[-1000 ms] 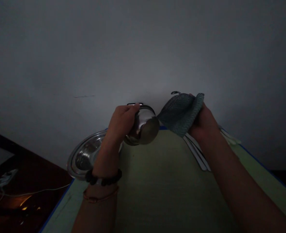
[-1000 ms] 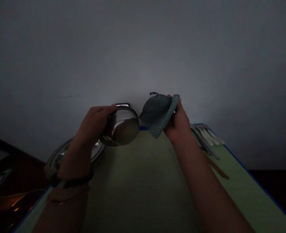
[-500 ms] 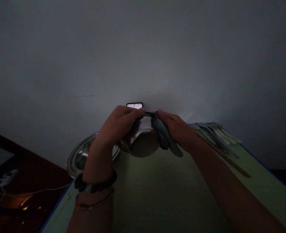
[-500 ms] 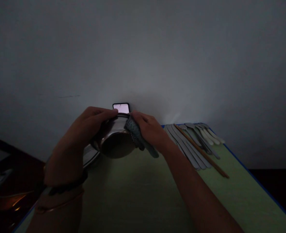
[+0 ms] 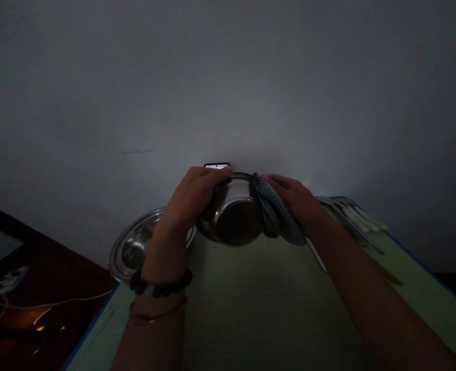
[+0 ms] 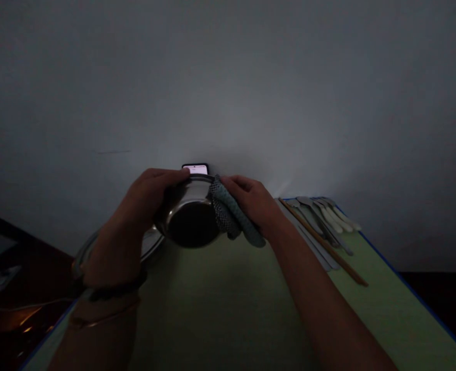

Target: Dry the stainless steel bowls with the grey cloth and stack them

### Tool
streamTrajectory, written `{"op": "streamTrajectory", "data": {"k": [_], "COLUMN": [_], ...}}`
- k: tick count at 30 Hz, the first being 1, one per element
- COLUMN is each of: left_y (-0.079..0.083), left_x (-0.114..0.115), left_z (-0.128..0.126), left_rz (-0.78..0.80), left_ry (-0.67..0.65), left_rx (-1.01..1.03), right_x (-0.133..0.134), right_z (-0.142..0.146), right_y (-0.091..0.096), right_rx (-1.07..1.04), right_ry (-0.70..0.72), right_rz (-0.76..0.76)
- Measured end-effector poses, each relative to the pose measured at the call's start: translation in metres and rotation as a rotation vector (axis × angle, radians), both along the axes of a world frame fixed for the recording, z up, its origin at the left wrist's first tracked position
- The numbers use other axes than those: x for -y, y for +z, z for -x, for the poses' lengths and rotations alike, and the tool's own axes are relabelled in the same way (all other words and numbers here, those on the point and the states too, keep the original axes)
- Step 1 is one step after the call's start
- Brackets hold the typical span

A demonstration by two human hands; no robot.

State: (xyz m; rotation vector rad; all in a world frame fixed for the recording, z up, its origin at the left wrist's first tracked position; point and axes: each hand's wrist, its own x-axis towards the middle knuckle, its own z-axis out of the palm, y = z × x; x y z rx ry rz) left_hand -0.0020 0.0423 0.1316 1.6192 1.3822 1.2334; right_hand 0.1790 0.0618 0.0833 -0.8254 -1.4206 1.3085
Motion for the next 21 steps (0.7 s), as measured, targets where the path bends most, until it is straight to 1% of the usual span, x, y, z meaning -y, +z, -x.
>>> {"op": "streamTrajectory", "data": {"k": [2,4,7,9,12,17,20,21], "left_y": [-0.002,-0.004,-0.006,-0.006,-0.004,-0.001,0.001,0.001], "left_x": [-0.002,-0.005,-0.008,-0.007,-0.005,-0.002,-0.002,-0.002], "left_z": [0.001,0.001,0.002,0.001,-0.001,-0.004,-0.004,-0.004], "left_rz": [-0.006,-0.024,-0.056,-0.063,-0.055,-0.025,-0.006,0.003], "left_ry": [-0.012,-0.018,-0.013,-0.014,-0.019,-0.029,-0.040,-0.047], "left_rx": [0.050,0.075,0.076,0.079,0.090,0.033,-0.044,-0.059], "right_x": [0.001,0.003,0.004,0.004,0.002,0.001,-0.005,-0.008], "right_z": [-0.001,-0.001,-0.003,-0.003,-0.003,0.000,-0.001,-0.002], "right_y": [0.001,0.003,0.003,0.002,0.002,0.002,-0.004,-0.007], "right_rx": [0.018,0.031,0.030,0.033,0.044,0.016,-0.024,-0.013], "right_ry": [0.019,0.069,0.144,0.152,0.110,-0.010,-0.073,-0.107], "right_rz": [-0.002,0.000,-0.018,-0.046,-0.055,0.005,0.061,0.051]}}
